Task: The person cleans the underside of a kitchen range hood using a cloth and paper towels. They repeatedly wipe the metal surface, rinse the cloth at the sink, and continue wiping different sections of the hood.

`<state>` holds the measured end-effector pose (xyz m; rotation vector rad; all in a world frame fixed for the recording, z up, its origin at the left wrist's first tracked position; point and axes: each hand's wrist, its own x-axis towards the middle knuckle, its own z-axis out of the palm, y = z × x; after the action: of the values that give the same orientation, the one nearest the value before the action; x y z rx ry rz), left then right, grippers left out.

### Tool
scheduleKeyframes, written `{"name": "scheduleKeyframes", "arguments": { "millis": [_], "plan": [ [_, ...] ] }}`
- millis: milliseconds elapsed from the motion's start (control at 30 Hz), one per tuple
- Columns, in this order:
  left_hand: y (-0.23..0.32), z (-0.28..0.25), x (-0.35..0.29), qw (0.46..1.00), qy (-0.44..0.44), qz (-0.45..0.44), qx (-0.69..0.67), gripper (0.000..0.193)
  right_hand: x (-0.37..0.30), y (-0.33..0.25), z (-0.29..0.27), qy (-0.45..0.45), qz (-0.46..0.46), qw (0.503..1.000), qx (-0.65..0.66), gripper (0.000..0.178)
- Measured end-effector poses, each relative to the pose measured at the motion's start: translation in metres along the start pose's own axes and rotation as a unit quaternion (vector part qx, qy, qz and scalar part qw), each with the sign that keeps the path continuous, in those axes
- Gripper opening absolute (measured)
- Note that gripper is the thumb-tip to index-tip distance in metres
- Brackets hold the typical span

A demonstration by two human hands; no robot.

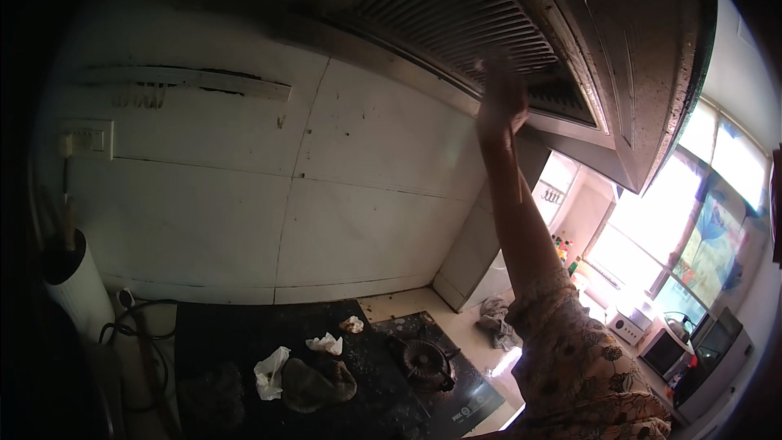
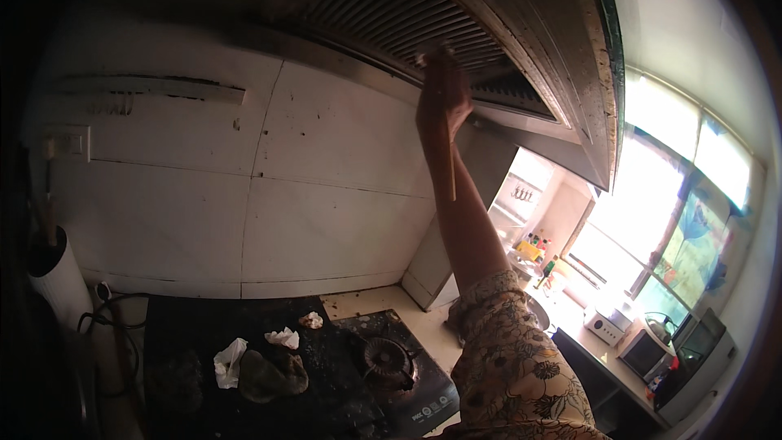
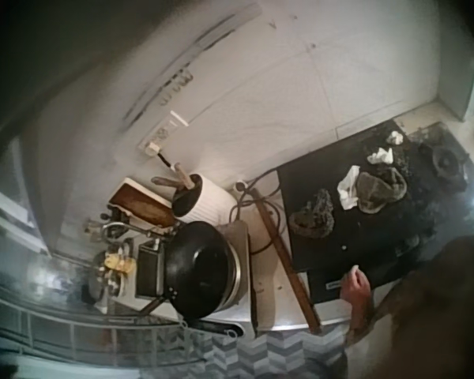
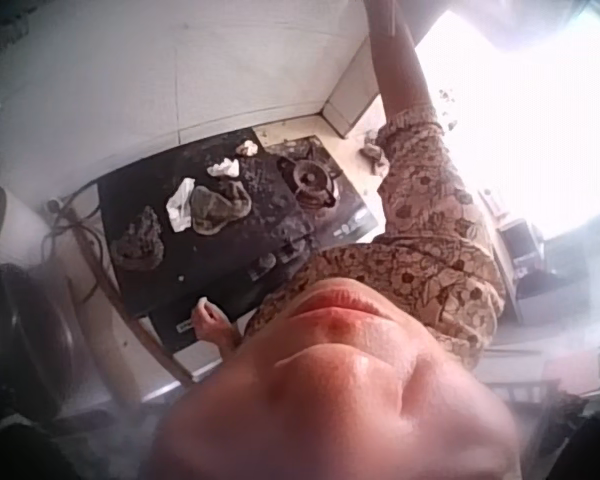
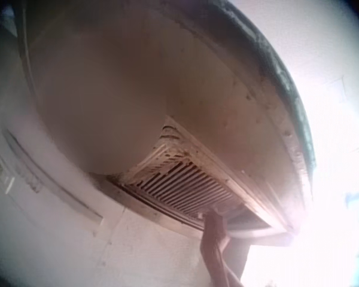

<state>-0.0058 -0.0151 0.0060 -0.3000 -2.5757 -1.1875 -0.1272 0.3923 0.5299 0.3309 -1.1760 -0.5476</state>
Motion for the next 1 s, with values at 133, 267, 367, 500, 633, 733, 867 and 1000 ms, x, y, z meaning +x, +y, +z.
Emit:
{"name": "scheduleKeyframes", "arguments": {
  "millis": [133,267,367,500,633,733,867,1000],
  "plan": [
    [0.001,-0.003,0.000,1.000,0.002,0.014,0.010,0.009,0.025,0.003,-0.003,0.019,0.164,0.986,-0.038,0.008],
    [0.000,-0.004,-0.002,1.000,0.010,0.005,0.005,0.009,0.029,0.007,0.007,0.021,0.193,0.981,-0.007,0.006],
    [0.000,-0.008,-0.004,1.000,0.022,-0.002,0.000,0.008,-0.001,0.012,0.039,-0.005,0.180,0.983,0.046,0.008],
    [-0.002,0.004,0.004,1.000,-0.002,0.001,-0.016,0.009,-0.048,0.077,0.082,-0.091,0.159,0.982,0.043,0.012],
    [-0.004,-0.002,-0.004,1.000,0.020,0.000,-0.008,0.009,-0.057,0.021,0.080,-0.203,0.150,0.960,-0.119,0.018],
    [-0.001,-0.005,-0.009,0.999,0.036,-0.011,0.006,0.010,-0.049,-0.002,0.044,-0.261,0.355,0.858,0.266,0.032],
    [0.007,-0.008,0.001,0.999,0.024,0.014,-0.032,0.010,-0.049,-0.011,-0.021,-0.064,0.610,0.417,0.671,0.034],
    [0.007,-0.008,0.002,0.998,0.021,0.022,-0.050,0.009,-0.062,-0.021,-0.052,-0.104,0.444,0.185,0.871,0.037]
  ]
}}
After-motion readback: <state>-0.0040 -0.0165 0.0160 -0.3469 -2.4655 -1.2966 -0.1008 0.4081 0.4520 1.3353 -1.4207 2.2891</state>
